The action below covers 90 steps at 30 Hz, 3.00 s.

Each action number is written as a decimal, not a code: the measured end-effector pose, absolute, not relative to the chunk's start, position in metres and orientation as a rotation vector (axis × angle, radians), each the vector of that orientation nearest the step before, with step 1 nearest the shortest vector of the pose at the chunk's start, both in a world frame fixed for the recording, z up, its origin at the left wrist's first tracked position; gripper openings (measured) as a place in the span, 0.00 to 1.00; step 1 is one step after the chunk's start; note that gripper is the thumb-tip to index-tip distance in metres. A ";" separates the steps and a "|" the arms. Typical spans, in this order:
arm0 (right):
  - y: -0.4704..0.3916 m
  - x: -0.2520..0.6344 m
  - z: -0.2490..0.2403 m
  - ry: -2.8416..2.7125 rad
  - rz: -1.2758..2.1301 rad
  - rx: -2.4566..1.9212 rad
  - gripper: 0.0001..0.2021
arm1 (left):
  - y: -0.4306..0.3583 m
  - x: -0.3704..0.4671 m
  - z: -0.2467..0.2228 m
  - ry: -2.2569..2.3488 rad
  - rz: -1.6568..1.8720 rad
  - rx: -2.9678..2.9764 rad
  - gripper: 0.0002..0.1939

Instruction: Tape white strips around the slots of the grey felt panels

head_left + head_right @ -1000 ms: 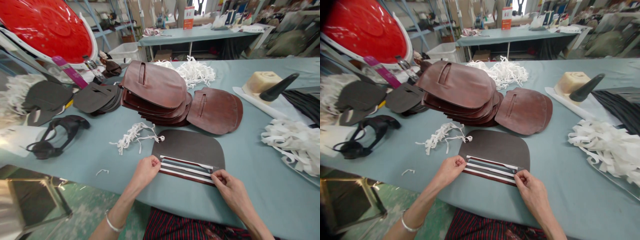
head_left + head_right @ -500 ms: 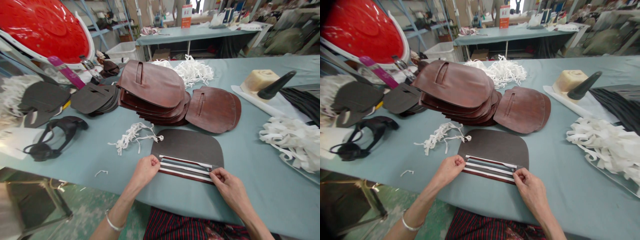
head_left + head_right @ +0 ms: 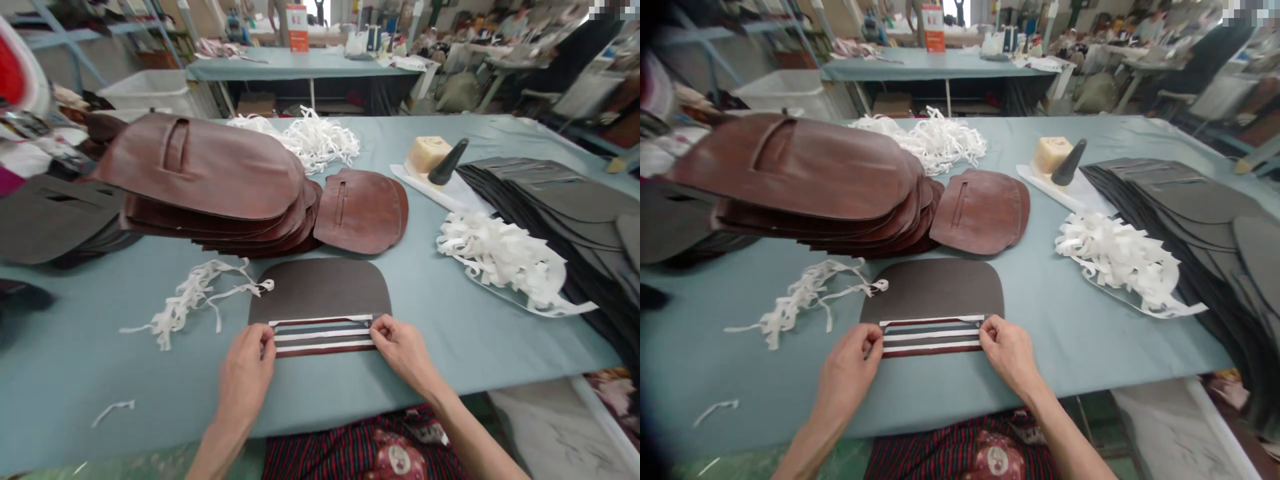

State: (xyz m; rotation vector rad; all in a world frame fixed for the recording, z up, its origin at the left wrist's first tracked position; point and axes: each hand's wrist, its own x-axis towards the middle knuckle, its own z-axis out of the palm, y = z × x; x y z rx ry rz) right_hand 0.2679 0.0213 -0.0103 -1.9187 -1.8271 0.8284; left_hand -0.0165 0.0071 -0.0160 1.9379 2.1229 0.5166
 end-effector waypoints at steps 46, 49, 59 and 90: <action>0.039 0.268 -0.020 -2.298 0.339 -1.544 0.05 | -0.013 0.099 -0.027 1.764 0.473 2.573 0.24; 0.040 0.264 -0.023 -2.318 0.243 -1.598 0.07 | -0.013 0.098 -0.032 1.767 0.455 2.580 0.25; 0.041 0.257 -0.022 -2.235 0.223 -1.709 0.06 | -0.008 0.104 -0.029 1.821 0.420 2.539 0.24; 0.060 0.275 -0.015 -2.052 0.755 -1.719 0.04 | -0.001 0.120 -0.031 1.735 0.365 2.579 0.26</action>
